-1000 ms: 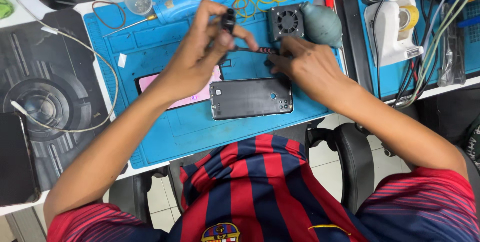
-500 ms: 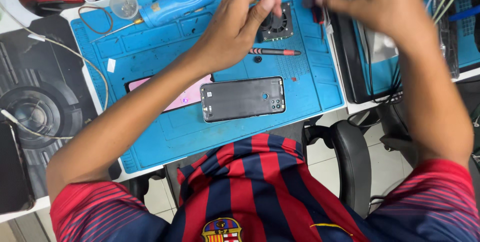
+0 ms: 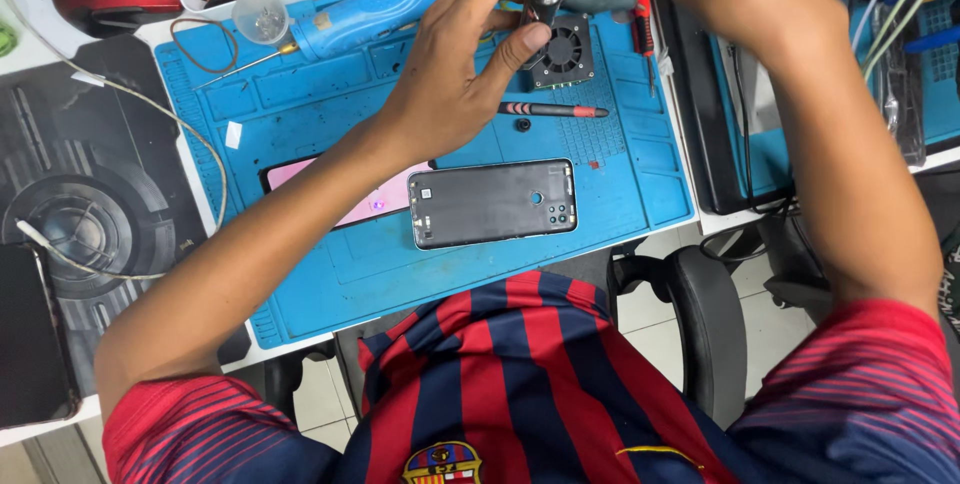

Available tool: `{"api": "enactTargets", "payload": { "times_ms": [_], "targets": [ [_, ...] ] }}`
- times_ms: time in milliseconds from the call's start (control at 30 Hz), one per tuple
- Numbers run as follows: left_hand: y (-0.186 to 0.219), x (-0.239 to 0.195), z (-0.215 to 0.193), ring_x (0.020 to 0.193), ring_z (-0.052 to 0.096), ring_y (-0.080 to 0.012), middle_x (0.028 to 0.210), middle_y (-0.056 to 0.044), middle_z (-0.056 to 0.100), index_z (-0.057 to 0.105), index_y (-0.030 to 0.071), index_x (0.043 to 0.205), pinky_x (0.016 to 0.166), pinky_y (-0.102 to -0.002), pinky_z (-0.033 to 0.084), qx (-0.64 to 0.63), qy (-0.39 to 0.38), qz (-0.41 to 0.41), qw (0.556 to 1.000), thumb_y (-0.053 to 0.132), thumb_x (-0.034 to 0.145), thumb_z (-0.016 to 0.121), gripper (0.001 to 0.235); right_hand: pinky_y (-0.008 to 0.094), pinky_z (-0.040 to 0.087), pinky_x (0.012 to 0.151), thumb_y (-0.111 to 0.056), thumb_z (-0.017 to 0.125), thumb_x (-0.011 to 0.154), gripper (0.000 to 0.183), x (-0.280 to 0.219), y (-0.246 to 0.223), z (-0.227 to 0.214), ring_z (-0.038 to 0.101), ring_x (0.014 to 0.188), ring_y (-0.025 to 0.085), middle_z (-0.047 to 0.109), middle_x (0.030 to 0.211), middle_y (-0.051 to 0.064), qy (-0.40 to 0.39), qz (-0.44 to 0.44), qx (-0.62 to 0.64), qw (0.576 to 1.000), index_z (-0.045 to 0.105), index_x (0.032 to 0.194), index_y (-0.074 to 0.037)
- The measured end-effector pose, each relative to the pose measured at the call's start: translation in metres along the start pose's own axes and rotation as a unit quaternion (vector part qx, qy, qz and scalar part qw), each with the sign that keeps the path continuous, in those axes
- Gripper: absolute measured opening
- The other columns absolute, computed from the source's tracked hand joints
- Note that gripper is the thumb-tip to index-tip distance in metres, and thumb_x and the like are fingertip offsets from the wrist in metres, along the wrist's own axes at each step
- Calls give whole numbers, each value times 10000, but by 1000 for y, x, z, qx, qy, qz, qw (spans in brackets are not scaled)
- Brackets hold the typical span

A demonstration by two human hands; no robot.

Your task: The person disassembles a smartphone, removes the back cover, and inspects the internal components. They then test the device by turning it on and using the camera app before placing it back on the workbench.

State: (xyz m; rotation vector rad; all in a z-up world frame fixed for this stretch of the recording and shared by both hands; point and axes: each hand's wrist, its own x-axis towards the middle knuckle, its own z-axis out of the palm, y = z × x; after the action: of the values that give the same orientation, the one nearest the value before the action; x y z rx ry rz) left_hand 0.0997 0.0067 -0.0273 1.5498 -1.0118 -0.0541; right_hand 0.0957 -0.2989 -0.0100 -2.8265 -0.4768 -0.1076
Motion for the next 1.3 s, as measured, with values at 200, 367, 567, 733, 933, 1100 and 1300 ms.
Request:
{"api": "enactTargets", "payload": {
  "times_ms": [200, 367, 567, 733, 933, 1100, 1300],
  "targets": [
    [-3, 1, 12, 1222, 650, -178, 1273, -76, 570, 584, 38, 1372, 1055, -303, 643, -29, -5, 2, 1000, 330, 1167, 594, 357, 485, 558, 724, -169, 842, 859, 119, -35, -12, 34, 685, 827, 377, 688, 979, 170, -2, -2, -92, 996, 790, 956, -124],
    [-2, -2, 14, 1165, 678, -181, 1237, -79, 598, 577, 52, 1368, 1018, -301, 617, -16, -20, 14, 1000, 324, 1168, 597, 338, 476, 557, 727, -157, 824, 873, 129, -43, -17, 44, 688, 839, 382, 676, 1048, 188, 13, 6, -135, 991, 775, 943, -60],
    [1, -18, 10, 1176, 659, -271, 1228, -100, 607, 601, 48, 1314, 1023, -393, 547, 48, -44, 27, 998, 264, 1109, 635, 300, 411, 594, 759, -72, 757, 798, 79, -37, -8, 60, 710, 890, 353, 669, 1005, 227, 9, 2, -256, 967, 740, 816, 3],
    [1, -28, 9, 1178, 666, -276, 1244, -99, 626, 603, 47, 1299, 1017, -393, 549, 43, -56, 13, 997, 206, 1085, 662, 273, 446, 589, 725, -93, 776, 807, 91, -32, 1, 64, 718, 830, 384, 717, 994, 233, -20, 57, -244, 968, 752, 771, -14],
    [-2, -40, 6, 1139, 664, -286, 1227, -115, 631, 615, 31, 1277, 970, -397, 541, 38, -73, -17, 996, 110, 1045, 696, 258, 457, 590, 691, -267, 927, 714, 321, -26, 1, 71, 726, 794, 393, 716, 846, 223, -54, 104, -241, 963, 752, 772, -4],
    [-6, -49, 6, 1087, 678, -266, 1192, -107, 633, 627, 29, 1255, 934, -391, 544, 29, -78, -37, 996, 88, 1011, 705, 262, 452, 595, 741, -299, 945, 687, 333, -22, 2, 61, 729, 822, 374, 723, 836, 210, -61, 96, -254, 960, 765, 737, -22],
    [-10, -55, 2, 1089, 668, -292, 1200, -113, 615, 620, 25, 1256, 930, -405, 538, 37, -74, -11, 997, 88, 1002, 707, 276, 456, 577, 683, -253, 921, 717, 278, -44, -34, 8, 717, 758, 354, 720, 762, 182, -56, 89, -280, 954, 754, 820, -56]
  ]
}}
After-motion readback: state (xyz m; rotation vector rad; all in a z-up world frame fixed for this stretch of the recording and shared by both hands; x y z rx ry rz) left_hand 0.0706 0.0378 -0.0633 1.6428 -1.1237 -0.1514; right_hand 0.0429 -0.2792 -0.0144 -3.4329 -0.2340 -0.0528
